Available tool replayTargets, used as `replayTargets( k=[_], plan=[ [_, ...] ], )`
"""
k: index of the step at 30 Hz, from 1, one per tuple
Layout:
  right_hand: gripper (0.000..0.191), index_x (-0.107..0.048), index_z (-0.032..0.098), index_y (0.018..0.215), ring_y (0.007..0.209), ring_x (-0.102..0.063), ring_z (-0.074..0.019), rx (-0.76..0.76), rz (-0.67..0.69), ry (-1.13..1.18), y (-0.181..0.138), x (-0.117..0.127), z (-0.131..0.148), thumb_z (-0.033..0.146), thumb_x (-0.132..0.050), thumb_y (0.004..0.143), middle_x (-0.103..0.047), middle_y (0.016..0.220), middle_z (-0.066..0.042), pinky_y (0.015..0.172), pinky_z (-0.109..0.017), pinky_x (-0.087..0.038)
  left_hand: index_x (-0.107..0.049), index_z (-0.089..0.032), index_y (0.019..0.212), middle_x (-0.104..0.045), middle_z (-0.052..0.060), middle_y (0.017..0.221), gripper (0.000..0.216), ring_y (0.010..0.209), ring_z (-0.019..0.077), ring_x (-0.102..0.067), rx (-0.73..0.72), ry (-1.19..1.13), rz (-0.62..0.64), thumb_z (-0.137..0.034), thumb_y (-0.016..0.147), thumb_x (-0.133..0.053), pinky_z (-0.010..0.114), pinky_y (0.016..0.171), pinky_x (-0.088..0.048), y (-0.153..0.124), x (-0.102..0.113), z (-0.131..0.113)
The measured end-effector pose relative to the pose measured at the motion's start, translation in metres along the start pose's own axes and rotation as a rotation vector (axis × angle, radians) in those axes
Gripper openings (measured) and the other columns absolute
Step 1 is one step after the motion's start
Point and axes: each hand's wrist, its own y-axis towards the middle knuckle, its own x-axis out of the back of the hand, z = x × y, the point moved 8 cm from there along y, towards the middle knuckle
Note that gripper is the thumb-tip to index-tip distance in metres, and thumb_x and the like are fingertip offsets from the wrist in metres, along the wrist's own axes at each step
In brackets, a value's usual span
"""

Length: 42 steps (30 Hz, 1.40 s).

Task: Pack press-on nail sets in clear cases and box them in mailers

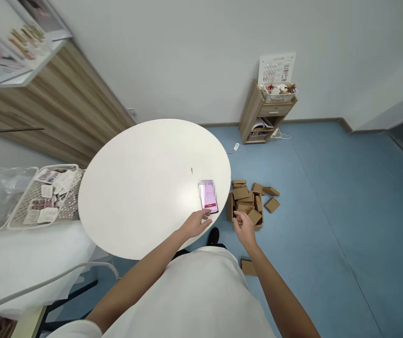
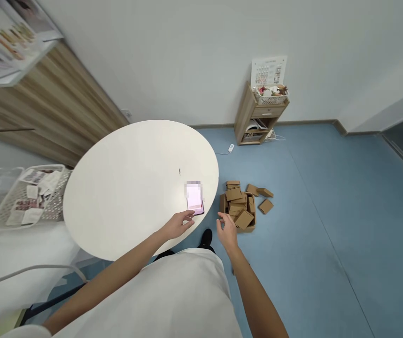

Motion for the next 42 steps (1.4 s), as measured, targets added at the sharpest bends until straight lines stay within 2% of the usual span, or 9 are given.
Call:
replayTargets(
  k=[3,6,9,13,19,24,30,37,42],
  plan=[
    [0.034,-0.058,0.018,0.098,0.080,-0.057,-0.0192,0.068,0.084,0.006,-0.008,-0.035,0.032,0.039,-0.039,0.081,-0.060,0.097,-0.010,0.075,-0.036,-0.047,-0.049,-0.019,0.117,-0.058,0.009,0.112,0.045,0.095,0.0205,-0.058,0.065,-0.036,-0.125,-0.042,0.078,-0.044,0.034,0.080,-0.046,-0.036,0.032,0.025],
    [0.034,-0.056,0.018,0.102,0.075,-0.057,-0.0177,0.115,0.183,-0.019,-0.022,-0.076,0.064,0.038,-0.041,0.079,-0.061,0.094,-0.009,0.073,-0.035,-0.047,-0.050,-0.018,0.115,-0.059,0.009,0.109,0.044,0.092,0.0200,-0.059,0.113,-0.034,-0.244,-0.041,0.078,-0.045,0.033,0.077,-0.046,-0.077,0.063,0.056],
    [0.039,-0.049,0.019,0.112,0.070,-0.056,-0.0148,0.135,0.292,-0.042,-0.038,-0.124,0.094,0.036,-0.042,0.078,-0.060,0.095,-0.007,0.070,-0.033,-0.047,-0.051,-0.019,0.113,-0.063,0.006,0.095,0.042,0.087,0.0191,-0.059,0.155,-0.020,-0.346,-0.041,0.078,-0.044,0.032,0.074,-0.046,-0.122,0.095,0.092],
    [0.039,-0.048,0.021,0.114,0.067,-0.056,-0.0132,0.199,0.451,-0.067,-0.059,-0.195,0.138,0.034,-0.044,0.077,-0.060,0.093,-0.005,0.069,-0.032,-0.048,-0.052,-0.019,0.110,-0.062,0.002,0.075,0.040,0.074,0.0180,-0.059,0.252,-0.036,-0.494,-0.042,0.079,-0.042,0.031,0.067,-0.045,-0.185,0.136,0.146],
    [0.034,-0.055,0.022,0.106,0.065,-0.058,-0.0141,0.324,0.646,-0.106,-0.094,-0.290,0.196,0.032,-0.046,0.075,-0.063,0.089,-0.004,0.066,-0.032,-0.048,-0.053,-0.018,0.108,-0.062,0.003,0.077,0.039,0.074,0.0179,-0.058,0.312,-0.172,-0.652,-0.042,0.077,-0.045,0.030,0.068,-0.045,-0.260,0.171,0.202],
    [0.033,-0.056,0.024,0.105,0.072,-0.059,-0.0160,0.413,0.818,-0.217,-0.107,-0.334,0.227,0.032,-0.046,0.075,-0.063,0.094,-0.004,0.069,-0.033,-0.048,-0.053,-0.016,0.108,-0.063,0.005,0.084,0.042,0.077,0.0187,-0.059,0.350,-0.243,-0.733,-0.042,0.076,-0.046,0.030,0.068,-0.046,-0.287,0.195,0.227],
    [0.032,-0.058,0.024,0.103,0.070,-0.060,-0.0166,0.456,0.854,-0.144,-0.076,-0.367,0.257,0.034,-0.047,0.075,-0.064,0.092,-0.004,0.069,-0.035,-0.049,-0.053,-0.018,0.111,-0.063,0.006,0.092,0.044,0.080,0.0187,-0.059,0.455,-0.241,-0.766,-0.040,0.073,-0.050,0.029,0.068,-0.046,-0.302,0.226,0.252],
    [0.030,-0.057,0.023,0.101,0.072,-0.060,-0.0153,0.458,0.971,-0.139,-0.053,-0.437,0.291,0.035,-0.045,0.076,-0.063,0.094,-0.004,0.071,-0.033,-0.048,-0.051,-0.018,0.113,-0.061,0.008,0.099,0.044,0.082,0.0178,-0.059,0.595,-0.238,-0.910,-0.043,0.077,-0.047,0.028,0.069,-0.047,-0.335,0.264,0.279],
    [0.028,-0.056,0.022,0.102,0.072,-0.059,-0.0139,0.491,1.007,-0.143,-0.056,-0.485,0.330,0.031,-0.044,0.078,-0.063,0.093,-0.003,0.069,-0.031,-0.048,-0.051,-0.019,0.110,-0.062,0.005,0.095,0.039,0.079,0.0154,-0.060,0.639,-0.223,-1.000,-0.040,0.077,-0.049,0.028,0.070,-0.048,-0.339,0.297,0.303]
  ],
)
